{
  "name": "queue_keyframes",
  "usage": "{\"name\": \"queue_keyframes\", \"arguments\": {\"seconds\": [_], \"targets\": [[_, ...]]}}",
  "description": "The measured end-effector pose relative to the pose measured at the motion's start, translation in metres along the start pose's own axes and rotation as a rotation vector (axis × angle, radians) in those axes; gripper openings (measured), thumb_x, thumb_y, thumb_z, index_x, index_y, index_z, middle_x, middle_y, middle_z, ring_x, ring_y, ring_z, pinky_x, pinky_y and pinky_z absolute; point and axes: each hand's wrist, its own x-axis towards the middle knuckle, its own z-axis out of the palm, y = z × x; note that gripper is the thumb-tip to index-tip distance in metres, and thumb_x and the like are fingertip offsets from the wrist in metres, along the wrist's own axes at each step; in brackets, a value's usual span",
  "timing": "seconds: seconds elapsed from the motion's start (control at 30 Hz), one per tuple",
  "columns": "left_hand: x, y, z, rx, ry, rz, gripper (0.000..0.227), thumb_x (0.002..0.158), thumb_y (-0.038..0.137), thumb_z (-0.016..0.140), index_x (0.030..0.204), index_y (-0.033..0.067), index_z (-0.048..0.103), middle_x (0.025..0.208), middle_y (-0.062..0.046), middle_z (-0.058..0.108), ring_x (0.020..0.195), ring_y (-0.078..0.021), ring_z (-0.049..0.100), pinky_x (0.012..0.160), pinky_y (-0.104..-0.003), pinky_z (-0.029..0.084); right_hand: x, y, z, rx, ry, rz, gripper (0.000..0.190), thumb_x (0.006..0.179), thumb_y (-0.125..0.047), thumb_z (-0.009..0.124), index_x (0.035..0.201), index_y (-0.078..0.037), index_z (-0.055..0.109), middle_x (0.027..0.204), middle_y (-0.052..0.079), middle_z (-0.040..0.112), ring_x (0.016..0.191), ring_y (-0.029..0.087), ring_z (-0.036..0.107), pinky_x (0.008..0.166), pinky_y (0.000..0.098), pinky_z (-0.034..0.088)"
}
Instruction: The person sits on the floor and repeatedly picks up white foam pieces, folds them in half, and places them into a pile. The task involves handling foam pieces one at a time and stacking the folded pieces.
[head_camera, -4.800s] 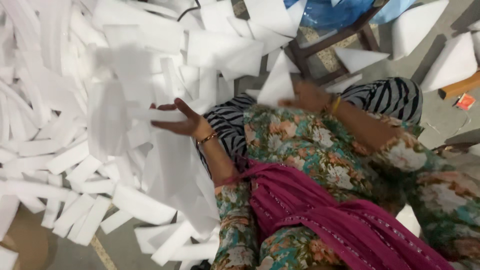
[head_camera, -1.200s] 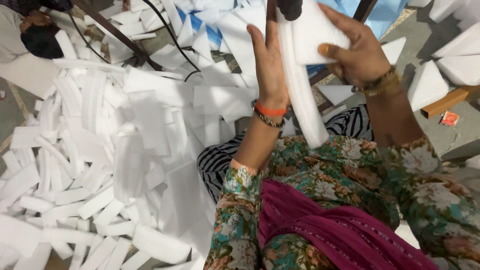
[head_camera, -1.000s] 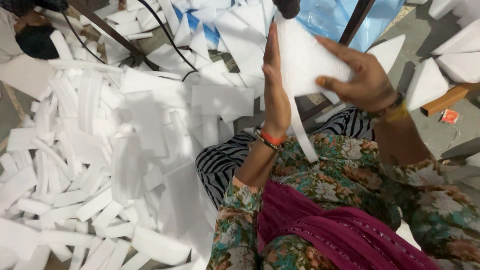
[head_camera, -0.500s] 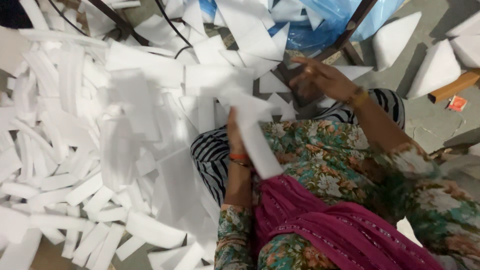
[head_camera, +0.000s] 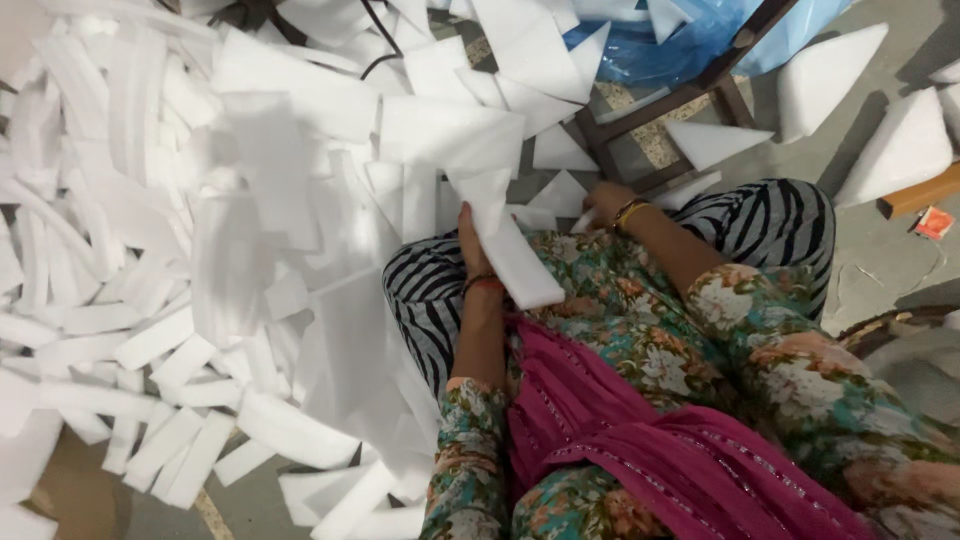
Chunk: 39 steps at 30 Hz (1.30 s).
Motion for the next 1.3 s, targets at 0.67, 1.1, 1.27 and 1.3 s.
{"name": "queue_keyframes", "arguments": {"seconds": [0.67, 1.1, 1.27, 1.3], "targets": [[0.003, 0.0, -0.005, -0.032, 0.021, 0.005, 0.056, 0.105, 0.054, 0.045, 0.12, 0.0018, 0.058, 0.089, -0.015, 0.066, 0.076, -0.0289, 0.068, 0.067, -0.043, 0.057, -0.028, 0.056, -0.055, 0.098, 1.02, 0.082, 0.039, 0.109, -0.034, 0.07, 0.134, -0.004, 0.066, 0.125, 0.025, 0.068, 0.114, 0.046, 0.061, 0.101, 0.0527, 0.049], [0.009, -0.012, 0.025, 0.171, 0.239, 0.205, 0.074, 0.102, 0.051, 0.051, 0.157, 0.0082, 0.026, 0.143, -0.018, 0.051, 0.123, -0.0342, 0.055, 0.1, -0.049, 0.05, -0.145, -0.059, -0.056, 1.765, -0.547, -0.926, 0.061, 0.103, -0.035, 0.064, 0.154, -0.006, 0.047, 0.158, 0.019, 0.046, 0.147, 0.032, 0.045, 0.119, 0.055, 0.042], [-0.041, 0.007, 0.058, 1.084, 0.273, 0.825, 0.054, 0.107, 0.036, 0.056, 0.15, 0.0043, 0.046, 0.145, -0.019, 0.055, 0.132, -0.0383, 0.054, 0.113, -0.05, 0.043, -0.128, -0.05, -0.046, 1.927, -0.476, -0.925, 0.034, 0.111, -0.023, 0.06, 0.136, -0.001, 0.056, 0.154, 0.023, 0.054, 0.14, 0.034, 0.054, 0.118, 0.053, 0.044], [-0.061, 0.012, 0.068, 1.314, 0.215, 1.028, 0.046, 0.111, 0.033, 0.054, 0.147, 0.0039, 0.055, 0.147, -0.019, 0.058, 0.136, -0.0393, 0.052, 0.118, -0.051, 0.039, -0.125, -0.047, -0.045, 1.984, -0.464, -0.894, 0.034, 0.111, -0.024, 0.059, 0.135, 0.0, 0.055, 0.152, 0.021, 0.054, 0.139, 0.033, 0.056, 0.117, 0.0523, 0.045]]}}
